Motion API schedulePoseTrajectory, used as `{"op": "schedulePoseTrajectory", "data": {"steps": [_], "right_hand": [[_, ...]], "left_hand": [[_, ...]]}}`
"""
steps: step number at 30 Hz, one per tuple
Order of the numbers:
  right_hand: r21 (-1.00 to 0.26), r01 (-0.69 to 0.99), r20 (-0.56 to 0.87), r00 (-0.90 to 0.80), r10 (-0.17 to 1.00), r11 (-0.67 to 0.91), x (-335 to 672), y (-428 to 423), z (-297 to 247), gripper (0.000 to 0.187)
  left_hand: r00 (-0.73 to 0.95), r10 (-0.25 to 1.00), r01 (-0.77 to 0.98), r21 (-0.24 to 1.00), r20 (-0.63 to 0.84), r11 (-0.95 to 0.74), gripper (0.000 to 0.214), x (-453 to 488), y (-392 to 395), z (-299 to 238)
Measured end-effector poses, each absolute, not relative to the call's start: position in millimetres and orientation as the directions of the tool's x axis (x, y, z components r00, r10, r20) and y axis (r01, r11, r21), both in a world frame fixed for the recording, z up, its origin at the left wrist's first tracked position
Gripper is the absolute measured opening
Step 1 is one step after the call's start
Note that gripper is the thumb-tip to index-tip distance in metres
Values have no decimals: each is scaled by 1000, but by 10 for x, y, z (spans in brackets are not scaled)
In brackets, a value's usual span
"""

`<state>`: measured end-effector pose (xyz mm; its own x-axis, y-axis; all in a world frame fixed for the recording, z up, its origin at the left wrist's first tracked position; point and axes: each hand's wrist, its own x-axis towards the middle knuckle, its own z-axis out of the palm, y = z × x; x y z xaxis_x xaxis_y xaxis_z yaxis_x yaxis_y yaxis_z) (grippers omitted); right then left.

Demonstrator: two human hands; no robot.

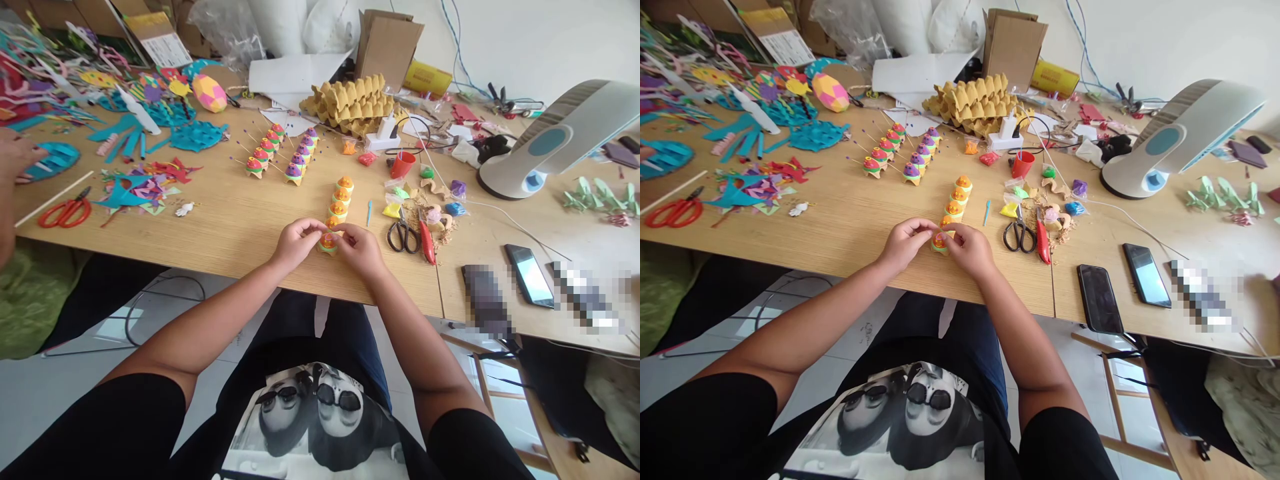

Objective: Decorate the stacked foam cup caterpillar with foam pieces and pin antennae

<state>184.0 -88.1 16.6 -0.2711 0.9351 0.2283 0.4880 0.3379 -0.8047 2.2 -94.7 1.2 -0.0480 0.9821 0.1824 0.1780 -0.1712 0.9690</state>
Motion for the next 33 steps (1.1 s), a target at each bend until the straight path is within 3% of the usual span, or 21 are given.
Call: {"op": "schedulePoseTrajectory", "data": {"steps": [12, 18, 33], "right_hand": [[-827, 464, 190, -300, 935, 317, 1839, -863, 149, 32], [-902, 320, 220, -237, 946, 290, 1849, -802, 115, 32], [-917, 267, 194, -348, 917, 296, 1861, -799, 56, 33]], "left_hand": [[-44, 984, 146, 976, 172, -164, 16, 20, -946, 20], [12, 992, 82, 988, 127, -128, 22, 12, -950, 4], [61, 986, 142, 976, 157, -164, 26, -14, -961, -11]]}}
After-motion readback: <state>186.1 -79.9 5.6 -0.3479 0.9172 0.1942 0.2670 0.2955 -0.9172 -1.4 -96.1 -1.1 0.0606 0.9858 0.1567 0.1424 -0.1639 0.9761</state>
